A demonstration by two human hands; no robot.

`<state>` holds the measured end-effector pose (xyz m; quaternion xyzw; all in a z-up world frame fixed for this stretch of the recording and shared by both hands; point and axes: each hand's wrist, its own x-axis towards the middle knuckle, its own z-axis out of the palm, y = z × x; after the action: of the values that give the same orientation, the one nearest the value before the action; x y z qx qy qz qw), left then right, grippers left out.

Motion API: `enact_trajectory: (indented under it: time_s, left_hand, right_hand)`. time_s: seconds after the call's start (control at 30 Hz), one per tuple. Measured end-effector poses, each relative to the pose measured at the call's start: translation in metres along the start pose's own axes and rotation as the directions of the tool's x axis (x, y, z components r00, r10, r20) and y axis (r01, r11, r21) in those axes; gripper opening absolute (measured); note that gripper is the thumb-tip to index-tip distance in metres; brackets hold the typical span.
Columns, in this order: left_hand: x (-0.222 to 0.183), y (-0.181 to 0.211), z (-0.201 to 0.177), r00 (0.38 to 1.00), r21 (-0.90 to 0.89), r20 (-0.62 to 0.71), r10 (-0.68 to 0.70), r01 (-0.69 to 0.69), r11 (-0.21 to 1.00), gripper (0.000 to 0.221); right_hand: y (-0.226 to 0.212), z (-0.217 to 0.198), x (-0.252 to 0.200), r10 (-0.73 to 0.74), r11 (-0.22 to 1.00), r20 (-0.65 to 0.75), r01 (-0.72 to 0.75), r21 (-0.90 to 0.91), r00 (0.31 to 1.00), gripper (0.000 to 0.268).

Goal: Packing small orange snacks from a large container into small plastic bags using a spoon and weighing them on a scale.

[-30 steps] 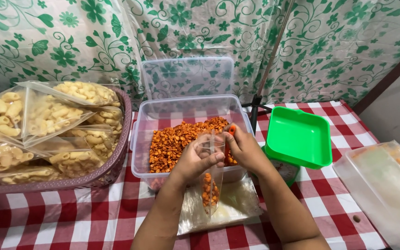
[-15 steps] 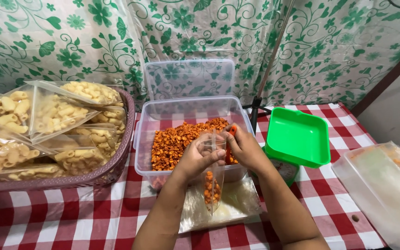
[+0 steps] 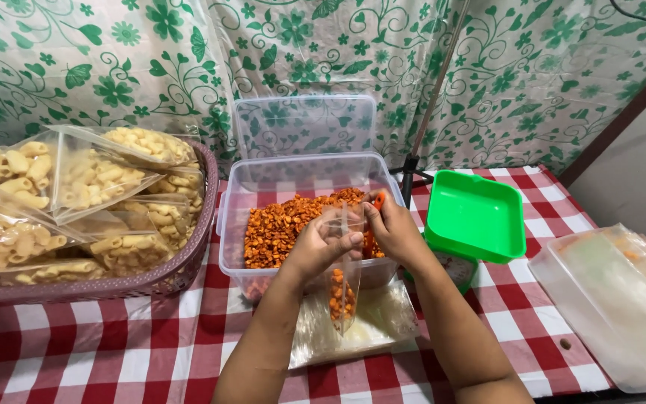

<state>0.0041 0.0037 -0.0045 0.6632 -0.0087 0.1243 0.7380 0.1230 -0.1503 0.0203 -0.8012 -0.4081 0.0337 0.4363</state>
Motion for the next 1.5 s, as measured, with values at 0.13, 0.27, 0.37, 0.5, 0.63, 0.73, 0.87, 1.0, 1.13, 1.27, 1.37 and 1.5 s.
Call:
enact_trajectory:
  time_s: [0.13, 0.27, 0.37, 0.5, 0.63, 0.73, 0.87, 1.0, 1.13, 1.27, 1.37, 1.5]
  left_hand:
    - [0.002, -0.002, 0.0, 1.0, 0.008, -0.018, -0.003, 0.003, 1.0, 0.061]
    - [0.006, -0.011, -0.003, 0.998, 0.079, -0.064, 0.002, 0.003, 0.997, 0.059]
    - [-0.001, -0.006, -0.002, 0.997, 0.114, -0.08, -0.008, 0.017, 0.993, 0.062]
    - [0.001, -0.003, 0.002, 0.997, 0.126, -0.081, 0.012, -0.002, 0.992, 0.063]
    - [0.003, -0.007, 0.003, 0.995, 0.114, -0.092, 0.04, -0.03, 0.993, 0.053]
    - [0.0, -0.001, 0.003, 0.994, 0.165, -0.096, 0.051, -0.035, 0.986, 0.053]
    - [-0.001, 0.001, 0.004, 0.992, 0.205, -0.111, 0.052, -0.029, 0.978, 0.053]
    - [-0.001, 0.003, 0.004, 0.995, 0.187, -0.097, 0.037, -0.018, 0.982, 0.054]
    - [0.001, -0.001, 0.004, 0.996, 0.1, -0.089, 0.025, -0.016, 0.995, 0.053]
    - [-0.001, 0.001, 0.006, 0.997, 0.119, -0.08, 0.002, 0.008, 0.993, 0.06]
    - [0.001, 0.0, 0.005, 0.997, 0.101, -0.073, -0.003, 0.01, 0.995, 0.059]
    - [0.001, 0.0, 0.003, 0.996, 0.133, -0.085, -0.006, 0.018, 0.991, 0.059]
  right_hand:
    - [0.003, 0.001, 0.002, 0.005, 1.0, 0.01, -0.005, -0.019, 1.0, 0.023]
    - [0.003, 0.002, 0.002, -0.002, 0.998, 0.035, 0.004, -0.059, 0.999, 0.022]
    - [0.005, 0.001, 0.001, -0.018, 0.997, 0.037, 0.02, -0.074, 0.999, 0.023]
    - [0.006, 0.003, 0.002, -0.035, 0.993, 0.033, 0.038, -0.107, 0.999, 0.024]
    - [0.006, 0.005, 0.001, -0.04, 0.993, 0.029, 0.043, -0.114, 0.999, 0.025]
    - [0.01, 0.005, 0.002, -0.043, 0.994, 0.016, 0.044, -0.098, 0.999, 0.023]
    - [0.011, 0.004, 0.003, -0.046, 0.995, 0.011, 0.046, -0.085, 0.999, 0.02]
    - [0.007, 0.004, 0.001, -0.058, 0.994, 0.01, 0.058, -0.087, 0.998, 0.022]
    - [0.002, 0.003, -0.001, -0.049, 0.996, 0.019, 0.051, -0.078, 0.999, 0.022]
    - [0.007, 0.004, 0.001, -0.029, 0.997, 0.016, 0.03, -0.069, 0.999, 0.023]
    - [0.005, 0.003, 0.002, -0.022, 0.998, 0.029, 0.024, -0.062, 0.999, 0.025]
    - [-0.011, -0.003, -0.003, -0.039, 0.997, 0.041, 0.042, -0.072, 0.998, 0.026]
